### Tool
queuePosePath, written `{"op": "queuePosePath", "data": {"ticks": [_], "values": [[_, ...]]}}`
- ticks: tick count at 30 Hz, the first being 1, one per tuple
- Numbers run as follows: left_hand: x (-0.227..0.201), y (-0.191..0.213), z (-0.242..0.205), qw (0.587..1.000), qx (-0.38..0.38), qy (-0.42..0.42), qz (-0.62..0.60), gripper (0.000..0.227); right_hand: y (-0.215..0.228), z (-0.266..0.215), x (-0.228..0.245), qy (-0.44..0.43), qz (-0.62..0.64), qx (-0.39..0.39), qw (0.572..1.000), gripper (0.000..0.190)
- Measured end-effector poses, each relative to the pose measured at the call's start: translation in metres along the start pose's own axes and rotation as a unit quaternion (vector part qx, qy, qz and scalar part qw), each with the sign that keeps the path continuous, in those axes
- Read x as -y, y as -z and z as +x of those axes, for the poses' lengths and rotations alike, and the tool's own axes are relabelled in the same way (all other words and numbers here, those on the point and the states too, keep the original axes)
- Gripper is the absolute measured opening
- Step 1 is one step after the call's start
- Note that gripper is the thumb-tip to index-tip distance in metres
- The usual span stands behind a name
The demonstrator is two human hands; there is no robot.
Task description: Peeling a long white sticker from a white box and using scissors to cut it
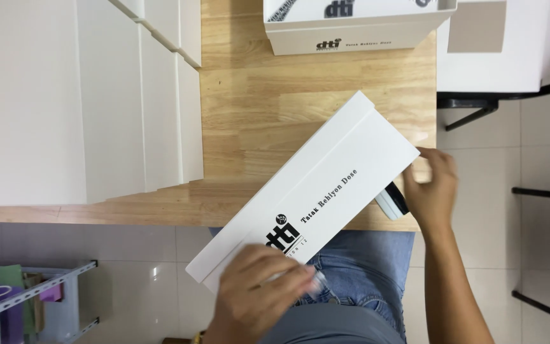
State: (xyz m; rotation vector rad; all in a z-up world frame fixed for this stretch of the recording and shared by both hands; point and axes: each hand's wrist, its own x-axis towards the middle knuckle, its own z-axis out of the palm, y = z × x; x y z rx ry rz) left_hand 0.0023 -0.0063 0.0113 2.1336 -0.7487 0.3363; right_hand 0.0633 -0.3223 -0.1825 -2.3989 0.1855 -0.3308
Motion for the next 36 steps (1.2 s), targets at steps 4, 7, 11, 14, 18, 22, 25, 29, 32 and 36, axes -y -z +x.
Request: {"op": "queuePosePath", "data": {"ticks": [4, 7, 11, 14, 18, 22, 25, 29, 32, 36], "values": [[-0.020, -0.011, 0.012, 0.998, -0.006, 0.017, -0.056, 0.021, 0.068, -0.027, 0.085, 0.096, 0.138, -0.126, 0.978, 0.003], [-0.026, -0.018, 0.019, 1.000, -0.024, -0.011, 0.004, 0.022, 0.092, -0.055, 0.122, 0.176, 0.335, 0.069, 0.923, 0.028], [-0.028, -0.021, 0.022, 0.996, -0.057, -0.067, 0.001, 0.023, 0.100, -0.062, 0.158, 0.207, 0.401, 0.138, 0.881, 0.048], [-0.028, -0.016, 0.023, 0.993, -0.065, -0.094, 0.024, 0.023, 0.107, -0.063, 0.168, 0.057, 0.492, 0.227, 0.838, 0.053], [-0.024, -0.014, 0.024, 0.992, -0.040, -0.107, 0.054, 0.024, 0.108, -0.067, 0.178, -0.041, 0.512, 0.252, 0.820, 0.009], [-0.020, -0.017, 0.019, 0.991, -0.007, -0.073, 0.110, 0.017, 0.114, -0.067, 0.119, -0.040, 0.477, 0.174, 0.860, 0.004], [-0.010, -0.017, 0.010, 0.981, -0.016, -0.021, 0.191, 0.006, 0.102, -0.050, 0.028, -0.107, 0.407, 0.007, 0.907, 0.008], [-0.002, -0.016, 0.002, 0.939, 0.040, 0.125, 0.319, 0.055, 0.058, -0.052, -0.097, -0.351, 0.236, -0.033, 0.906, 0.007], [0.005, -0.021, -0.002, 0.910, 0.079, 0.181, 0.365, 0.085, 0.031, -0.066, -0.130, -0.377, 0.199, 0.012, 0.904, 0.013], [0.007, -0.024, -0.003, 0.879, 0.126, 0.179, 0.424, 0.114, 0.006, -0.081, -0.128, -0.432, 0.108, 0.018, 0.895, 0.019]]}}
